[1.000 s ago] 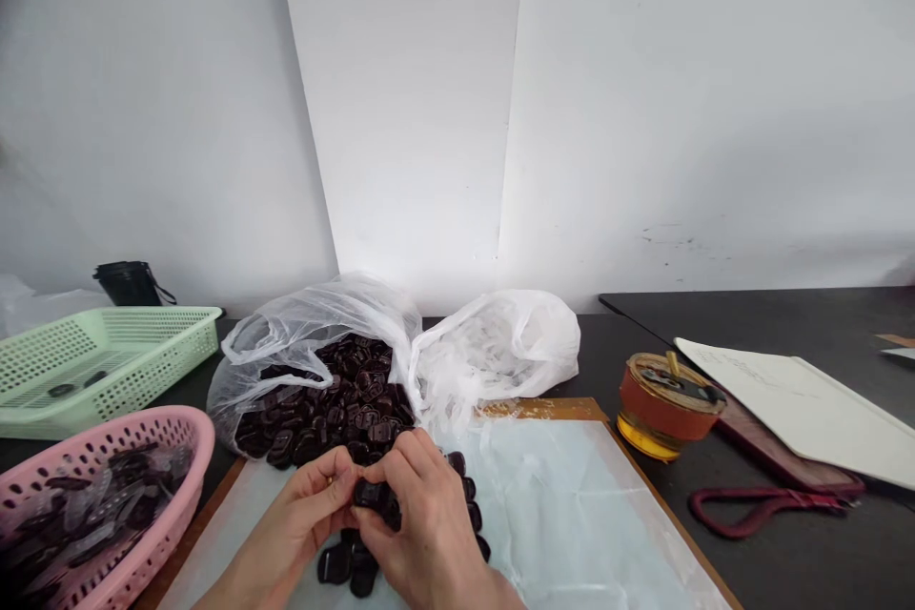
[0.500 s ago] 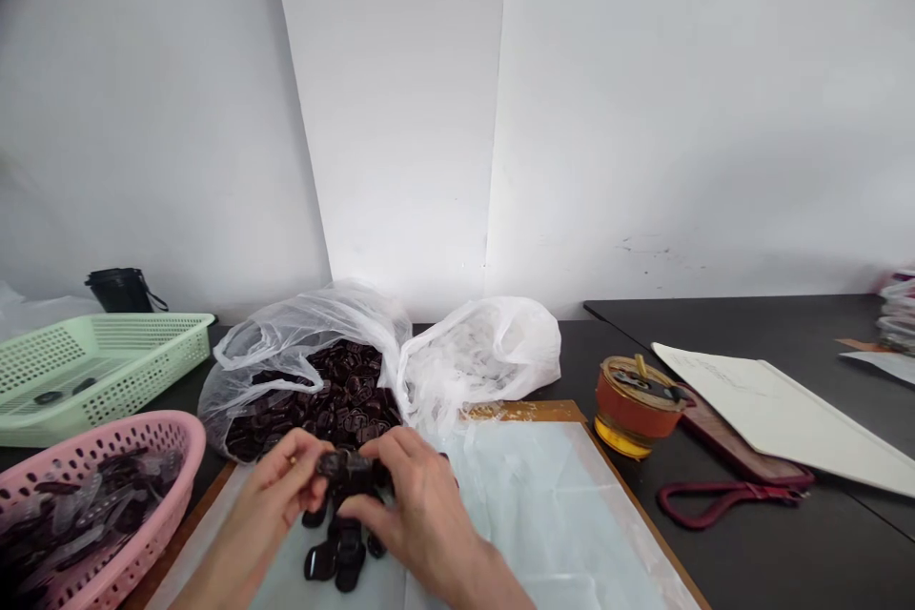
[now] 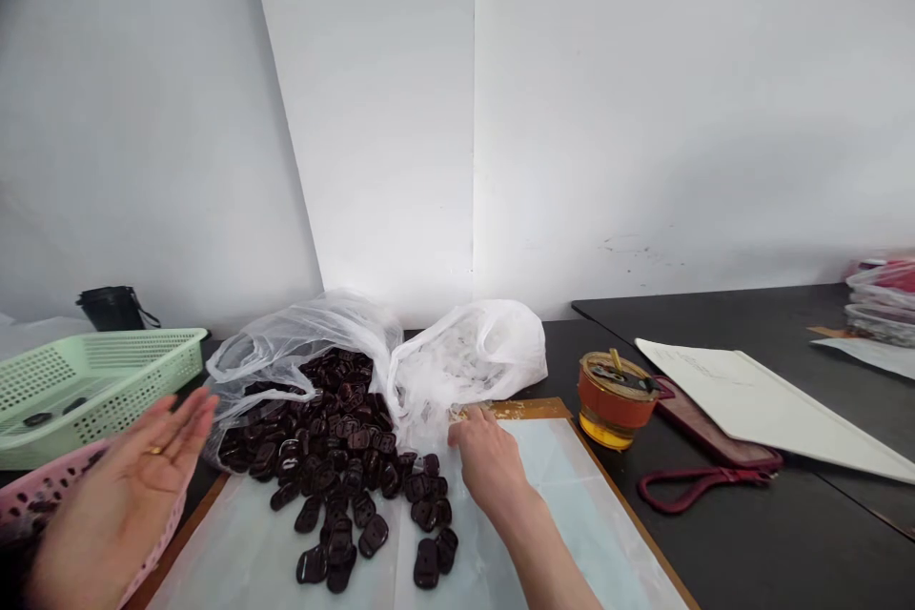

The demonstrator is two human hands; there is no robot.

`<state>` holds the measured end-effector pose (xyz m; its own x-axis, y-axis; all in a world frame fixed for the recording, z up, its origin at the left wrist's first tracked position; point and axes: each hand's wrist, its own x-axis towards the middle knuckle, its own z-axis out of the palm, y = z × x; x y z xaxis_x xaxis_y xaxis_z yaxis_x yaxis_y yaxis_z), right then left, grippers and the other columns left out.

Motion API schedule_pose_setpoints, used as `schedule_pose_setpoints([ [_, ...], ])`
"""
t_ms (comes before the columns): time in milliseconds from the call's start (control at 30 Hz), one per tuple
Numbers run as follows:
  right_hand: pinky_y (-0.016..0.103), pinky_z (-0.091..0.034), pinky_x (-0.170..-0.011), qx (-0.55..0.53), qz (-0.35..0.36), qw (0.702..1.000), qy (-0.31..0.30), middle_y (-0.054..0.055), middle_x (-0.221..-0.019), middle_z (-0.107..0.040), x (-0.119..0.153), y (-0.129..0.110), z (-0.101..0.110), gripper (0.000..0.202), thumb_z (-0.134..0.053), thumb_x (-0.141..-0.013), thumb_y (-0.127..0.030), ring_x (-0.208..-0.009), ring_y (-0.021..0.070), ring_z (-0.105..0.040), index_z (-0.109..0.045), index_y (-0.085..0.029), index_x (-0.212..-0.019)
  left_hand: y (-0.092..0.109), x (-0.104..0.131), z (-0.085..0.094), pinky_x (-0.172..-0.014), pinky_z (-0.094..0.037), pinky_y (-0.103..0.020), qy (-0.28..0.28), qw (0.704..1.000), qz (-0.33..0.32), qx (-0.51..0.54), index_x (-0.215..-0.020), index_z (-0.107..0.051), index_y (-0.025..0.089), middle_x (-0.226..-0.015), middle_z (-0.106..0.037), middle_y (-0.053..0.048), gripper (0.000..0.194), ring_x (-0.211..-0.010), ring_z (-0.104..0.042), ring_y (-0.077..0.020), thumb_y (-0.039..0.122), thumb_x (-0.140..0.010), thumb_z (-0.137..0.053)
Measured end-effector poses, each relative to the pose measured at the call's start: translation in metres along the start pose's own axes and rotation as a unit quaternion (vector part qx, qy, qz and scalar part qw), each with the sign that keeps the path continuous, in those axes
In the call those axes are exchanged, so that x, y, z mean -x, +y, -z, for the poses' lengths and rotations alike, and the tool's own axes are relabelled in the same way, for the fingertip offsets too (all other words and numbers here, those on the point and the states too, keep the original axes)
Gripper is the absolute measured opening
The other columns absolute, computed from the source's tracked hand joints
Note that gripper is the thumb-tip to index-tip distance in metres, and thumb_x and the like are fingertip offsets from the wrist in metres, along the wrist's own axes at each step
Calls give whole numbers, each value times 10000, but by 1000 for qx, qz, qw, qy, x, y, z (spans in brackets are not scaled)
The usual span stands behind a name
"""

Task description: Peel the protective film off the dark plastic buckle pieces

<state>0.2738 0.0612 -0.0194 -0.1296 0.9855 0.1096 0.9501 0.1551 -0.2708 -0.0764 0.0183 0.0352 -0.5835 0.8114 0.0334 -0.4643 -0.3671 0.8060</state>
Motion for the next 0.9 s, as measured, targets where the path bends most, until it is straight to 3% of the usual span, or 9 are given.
schedule_pose_setpoints([
  [167, 269, -286, -579, -17, -11, 1000, 17, 96, -927, -646, -7, 6, -2, 250, -586, -714, 28, -903, 262, -617, -724, -179, -742, -34, 33, -35, -711, -597, -213, -151, 977, 60, -137, -898, -719, 176, -977, -746, -54, 98, -854, -689, -163, 173, -806, -687],
  [267, 258, -338, -602, -52, 0, 998, 46, 47, -894, -656, -8, 1, 4, 185, -604, -811, -82, -824, 196, -622, -729, -210, -762, -54, 49, -44, -737, -575, -254, -292, 921, 106, -236, -890, -721, 183, -986, -735, -71, 162, -886, -672, -196, 331, -833, -687],
  [333, 250, -380, -633, -90, 26, 993, 73, 21, -892, -659, -5, -9, 10, 175, -590, -874, -166, -767, 157, -614, -742, -242, -830, -68, 54, -46, -689, -566, -278, -345, 893, 126, -262, -875, -713, 183, -966, -728, -80, 235, -850, -664, -211, 410, -821, -684],
  [400, 244, -410, -639, -185, 85, 973, 104, 9, -819, -661, -1, -23, 13, 157, -610, -879, -223, -693, 141, -596, -757, -250, -830, -80, 55, -44, -602, -536, -271, -363, 881, 140, -270, -879, -699, 184, -935, -719, -83, 291, -782, -643, -206, 462, -795, -688],
  [467, 243, -433, -614, -322, 126, 932, 105, 8, -715, -673, 6, -38, 12, 143, -629, -862, -251, -642, 147, -599, -763, -231, -820, -85, 51, -38, -514, -467, -240, -373, 870, 131, -293, -896, -685, 184, -889, -701, -70, 298, -702, -599, -181, 465, -797, -670],
  [567, 227, -451, -519, -477, 91, 874, 7, 1, -629, -665, 13, -57, 3, 161, -630, -854, -316, -535, 139, -588, -740, -200, -842, -80, 45, -28, -498, -366, -225, -406, 830, 89, -371, -887, -682, 190, -723, -609, 0, 202, -618, -513, -148, 377, -826, -639],
  [633, 230, -489, -557, -524, 83, 847, -39, 14, -675, -689, 16, -65, -4, 161, -650, -846, -331, -598, 153, -624, -728, -190, -844, -73, 43, -22, -536, -348, -232, -444, 782, 69, -433, -881, -692, 205, -695, -551, 36, 135, -615, -494, -141, 286, -773, -691],
  [767, 268, -524, -678, -553, 101, 824, -63, 51, -802, -734, 16, -70, -13, 258, -673, -850, -430, -746, 186, -663, -729, -180, -881, -66, 47, -16, -586, -358, -243, -502, 687, 24, -525, -902, -728, 263, -883, -582, 35, 322, -672, -519, -150, 197, -598, -813],
  [900, 279, -521, -618, -613, 49, 788, -37, 49, -691, -710, 10, -68, -18, 381, -703, -798, -532, -653, 177, -658, -678, -156, -740, -70, 49, -17, -619, -378, -253, -509, 675, 0, -534, -918, -752, 280, -922, -613, 22, 307, -701, -551, -165, 163, -634, -772],
])
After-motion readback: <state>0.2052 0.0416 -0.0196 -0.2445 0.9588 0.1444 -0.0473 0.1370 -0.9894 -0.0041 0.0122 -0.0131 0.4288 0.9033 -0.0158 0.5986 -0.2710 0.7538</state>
